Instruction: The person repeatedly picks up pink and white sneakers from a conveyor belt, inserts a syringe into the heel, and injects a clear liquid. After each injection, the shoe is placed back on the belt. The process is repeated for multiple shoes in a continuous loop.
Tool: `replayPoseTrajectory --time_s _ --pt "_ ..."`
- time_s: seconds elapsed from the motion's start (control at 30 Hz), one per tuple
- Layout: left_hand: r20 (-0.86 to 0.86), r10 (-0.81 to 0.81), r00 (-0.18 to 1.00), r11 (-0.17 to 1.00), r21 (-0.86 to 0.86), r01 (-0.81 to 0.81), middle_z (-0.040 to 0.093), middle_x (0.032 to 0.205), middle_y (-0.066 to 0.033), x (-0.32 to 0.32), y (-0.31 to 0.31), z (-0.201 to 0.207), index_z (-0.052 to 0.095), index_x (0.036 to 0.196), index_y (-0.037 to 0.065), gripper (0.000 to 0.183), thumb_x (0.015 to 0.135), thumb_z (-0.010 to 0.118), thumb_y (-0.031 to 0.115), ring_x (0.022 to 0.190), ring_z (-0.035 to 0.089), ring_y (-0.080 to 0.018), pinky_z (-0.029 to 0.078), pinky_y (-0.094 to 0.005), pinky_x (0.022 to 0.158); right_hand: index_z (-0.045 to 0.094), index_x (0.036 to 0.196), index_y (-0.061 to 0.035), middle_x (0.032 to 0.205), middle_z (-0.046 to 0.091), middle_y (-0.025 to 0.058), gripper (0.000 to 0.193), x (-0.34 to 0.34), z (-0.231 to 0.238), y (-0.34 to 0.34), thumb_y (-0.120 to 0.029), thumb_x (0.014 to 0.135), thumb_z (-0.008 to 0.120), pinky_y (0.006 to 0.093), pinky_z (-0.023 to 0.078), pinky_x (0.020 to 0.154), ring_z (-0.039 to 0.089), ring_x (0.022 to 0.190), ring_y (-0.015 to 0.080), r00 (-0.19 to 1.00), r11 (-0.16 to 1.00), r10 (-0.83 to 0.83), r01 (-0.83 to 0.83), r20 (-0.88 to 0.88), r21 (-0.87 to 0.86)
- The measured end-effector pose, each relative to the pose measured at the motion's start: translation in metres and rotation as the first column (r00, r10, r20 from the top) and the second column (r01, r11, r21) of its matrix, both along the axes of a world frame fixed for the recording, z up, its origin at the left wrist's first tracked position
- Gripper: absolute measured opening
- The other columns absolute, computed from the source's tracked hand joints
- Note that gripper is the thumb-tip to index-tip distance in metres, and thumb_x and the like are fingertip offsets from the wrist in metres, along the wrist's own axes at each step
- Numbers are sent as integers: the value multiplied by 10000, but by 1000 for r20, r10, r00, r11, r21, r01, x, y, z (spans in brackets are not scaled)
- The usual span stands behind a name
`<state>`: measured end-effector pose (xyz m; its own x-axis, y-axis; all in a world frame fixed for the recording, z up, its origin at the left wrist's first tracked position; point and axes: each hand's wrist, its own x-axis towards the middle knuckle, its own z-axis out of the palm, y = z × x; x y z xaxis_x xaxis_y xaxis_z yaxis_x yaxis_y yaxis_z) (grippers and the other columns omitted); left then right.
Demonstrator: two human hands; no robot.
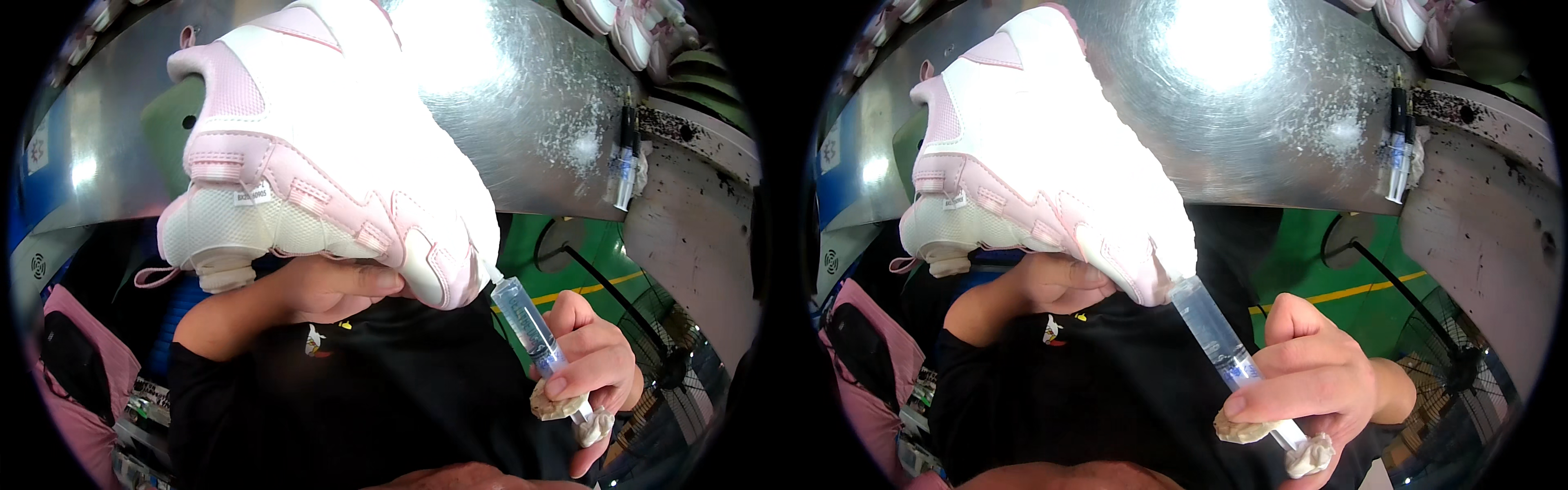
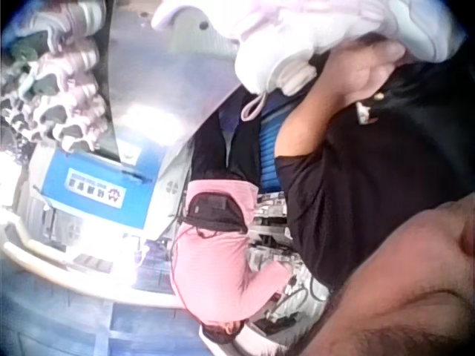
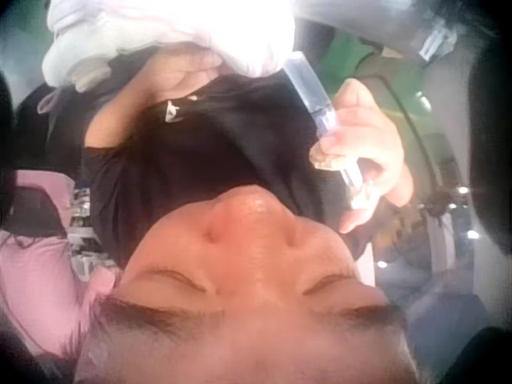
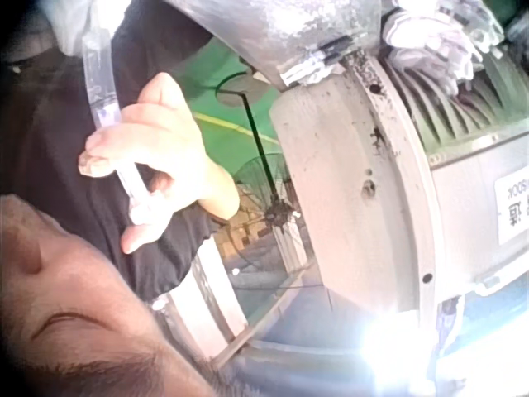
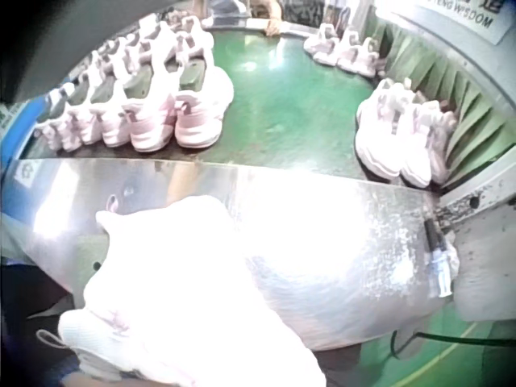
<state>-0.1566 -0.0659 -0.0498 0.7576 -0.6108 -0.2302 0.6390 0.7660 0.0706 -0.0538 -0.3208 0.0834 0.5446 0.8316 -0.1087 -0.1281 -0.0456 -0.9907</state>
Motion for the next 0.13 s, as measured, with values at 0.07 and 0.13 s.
replayPoseTrajectory --time_s 0.07,0.13 --pt "-22 -55 998 998 30 56 486 1355 -105 7 -3 5 436 1349 28 428 933 534 54 1284 441 -245 321 -389 1102 698 1016 -72 835 667 47 620 -1 4 -3 -578 664 764 287 250 576 359 608 146 1000 1000 -9 10 27 -22" --pt "-32 -101 994 995 18 101 482 1357 -111 13 -4 9 433 1352 28 432 933 537 57 1290 435 -249 311 -388 1109 697 1019 -70 838 666 47 624 0 10 -5 -581 667 759 288 249 576 362 617 149 998 999 -5 8 58 -49"
